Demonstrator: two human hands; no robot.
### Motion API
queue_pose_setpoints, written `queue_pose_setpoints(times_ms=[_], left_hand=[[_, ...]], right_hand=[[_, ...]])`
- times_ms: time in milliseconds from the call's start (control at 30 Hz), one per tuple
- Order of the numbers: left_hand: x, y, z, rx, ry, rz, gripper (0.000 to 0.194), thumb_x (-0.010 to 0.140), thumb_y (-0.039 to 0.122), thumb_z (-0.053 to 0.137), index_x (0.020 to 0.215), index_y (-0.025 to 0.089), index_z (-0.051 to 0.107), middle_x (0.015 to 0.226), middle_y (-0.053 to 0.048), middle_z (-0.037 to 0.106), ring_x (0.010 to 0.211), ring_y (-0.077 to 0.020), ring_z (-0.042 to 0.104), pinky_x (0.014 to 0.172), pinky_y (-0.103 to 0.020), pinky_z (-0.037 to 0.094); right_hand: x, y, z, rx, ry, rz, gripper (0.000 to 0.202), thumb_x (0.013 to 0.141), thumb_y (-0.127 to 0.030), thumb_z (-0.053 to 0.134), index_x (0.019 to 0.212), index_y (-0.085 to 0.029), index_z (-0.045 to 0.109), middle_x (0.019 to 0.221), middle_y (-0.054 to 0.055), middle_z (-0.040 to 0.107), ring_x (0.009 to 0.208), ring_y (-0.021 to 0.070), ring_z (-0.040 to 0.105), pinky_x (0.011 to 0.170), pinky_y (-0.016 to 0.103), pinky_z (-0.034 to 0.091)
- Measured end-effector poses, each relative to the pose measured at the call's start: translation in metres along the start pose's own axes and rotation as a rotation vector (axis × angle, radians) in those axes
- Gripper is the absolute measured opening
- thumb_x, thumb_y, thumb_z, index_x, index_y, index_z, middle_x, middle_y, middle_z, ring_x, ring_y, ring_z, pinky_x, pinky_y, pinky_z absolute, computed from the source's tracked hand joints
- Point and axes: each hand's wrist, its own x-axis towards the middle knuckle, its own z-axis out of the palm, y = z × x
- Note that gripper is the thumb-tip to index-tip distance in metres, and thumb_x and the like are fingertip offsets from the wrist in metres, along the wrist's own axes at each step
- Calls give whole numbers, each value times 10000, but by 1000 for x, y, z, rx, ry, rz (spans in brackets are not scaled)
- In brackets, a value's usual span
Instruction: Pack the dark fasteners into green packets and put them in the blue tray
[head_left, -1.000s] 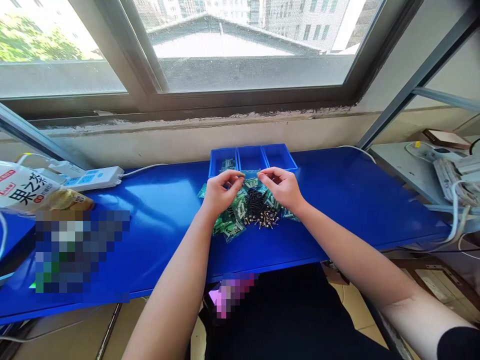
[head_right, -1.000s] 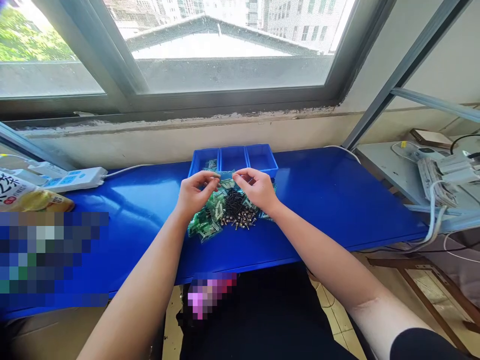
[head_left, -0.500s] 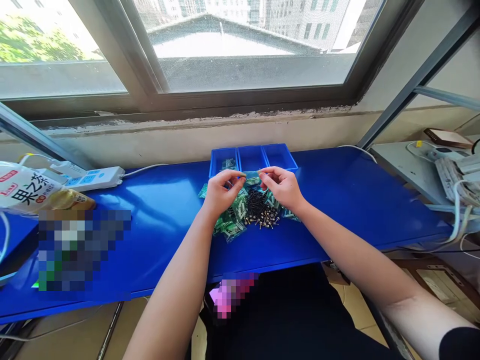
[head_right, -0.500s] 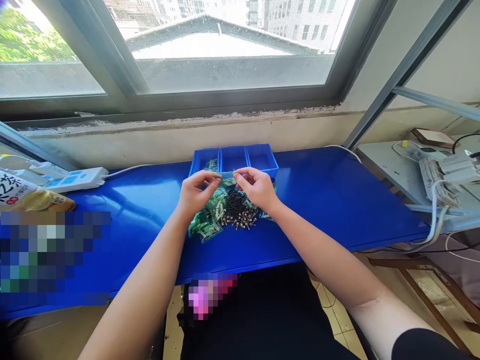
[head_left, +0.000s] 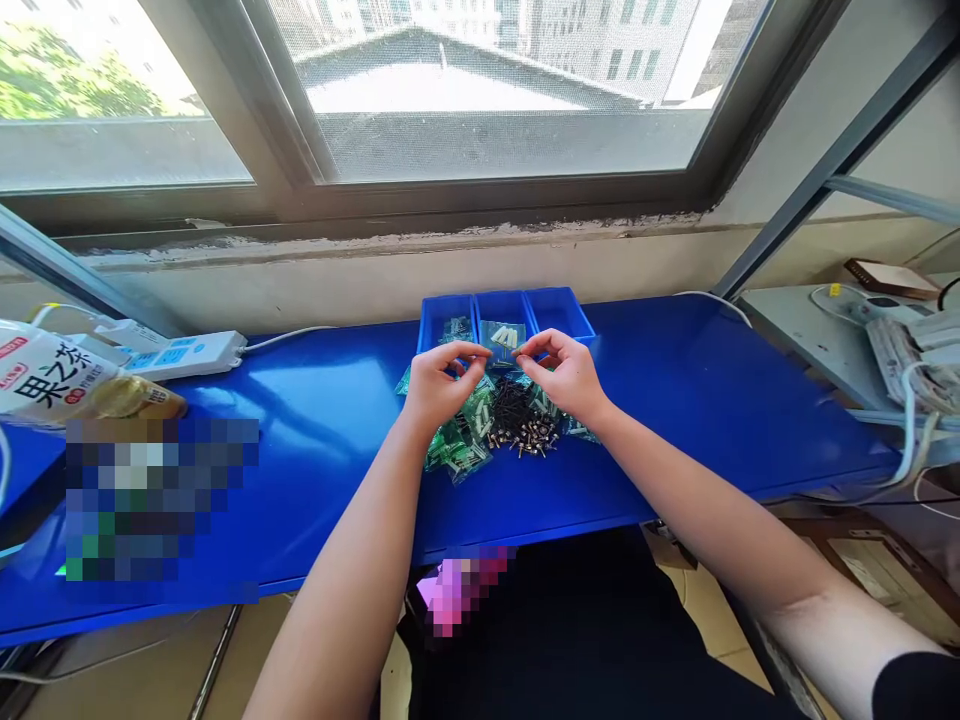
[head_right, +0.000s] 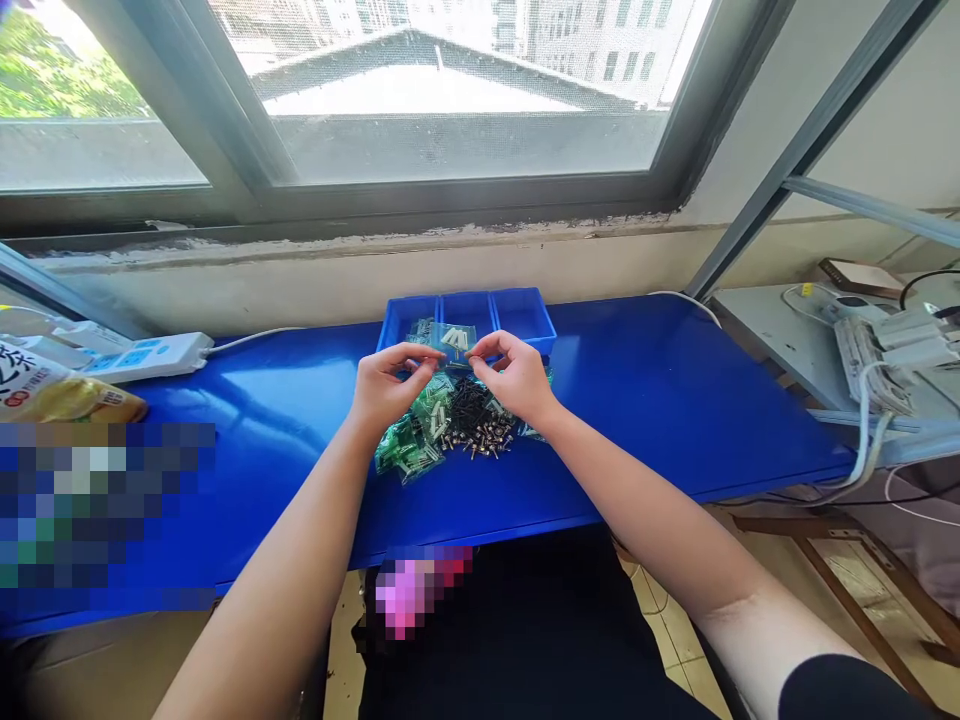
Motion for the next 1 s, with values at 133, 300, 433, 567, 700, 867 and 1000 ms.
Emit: queue_pose_setpoints(times_ms=[133, 300, 433, 567, 700, 867, 1000], left_hand=[[0, -4, 2, 8, 26, 22, 42, 845, 233, 706, 869, 207, 729, 827, -24, 756, 738, -131, 685, 608, -263, 527], [0, -7, 4, -54, 52, -30, 171, 811, 274, 764, 836, 215, 606, 771, 3, 705, 695, -119, 666, 596, -257, 511], [-1, -6, 3, -90, 9, -84, 246, 817, 286, 764, 1004, 228, 615, 812, -1, 750, 682, -123, 683, 612, -264, 514], [-1, -7, 2, -153, -38, -115, 399, 869, 294, 719, 1242, 232, 592, 810, -13, 762, 682, -140, 713, 610, -271, 521], [-1, -10, 0, -184, -87, -122, 234, 934, 326, 641, 1129, 199, 663, 765, -27, 750, 692, -154, 728, 635, -281, 546], [-1, -15, 0, -176, -113, -127, 165, 918, 327, 666, 995, 183, 685, 767, -38, 751, 706, -166, 736, 649, -290, 563], [0, -15, 1, -108, -93, -101, 144, 895, 316, 685, 960, 191, 713, 794, -41, 751, 724, -167, 731, 612, -276, 546]], right_hand=[[0, -2, 1, -6, 11, -16, 161, 839, -319, 738, 897, -200, 647, 886, 41, 719, 832, 178, 685, 671, 303, 511], [0, -2, 0, 26, 34, 45, 267, 835, -381, 747, 993, -210, 615, 851, 22, 711, 692, 136, 625, 622, 289, 480], [-1, -6, 0, 4, 14, 71, 300, 863, -423, 713, 1063, -206, 656, 877, 35, 729, 682, 133, 613, 628, 298, 477], [-1, -9, -1, -26, 11, 31, 250, 871, -408, 710, 1006, -198, 706, 878, 48, 729, 763, 157, 654, 673, 308, 500], [-1, -8, -1, -55, -1, 12, 227, 865, -403, 720, 975, -204, 729, 905, 53, 737, 808, 172, 670, 695, 315, 516], [-1, -5, -1, -91, -8, 17, 241, 857, -432, 726, 932, -205, 758, 915, 55, 752, 768, 171, 659, 702, 326, 530], [-1, -6, -1, -80, -27, 29, 252, 844, -447, 740, 909, -206, 768, 909, 58, 761, 759, 177, 659, 696, 329, 533]])
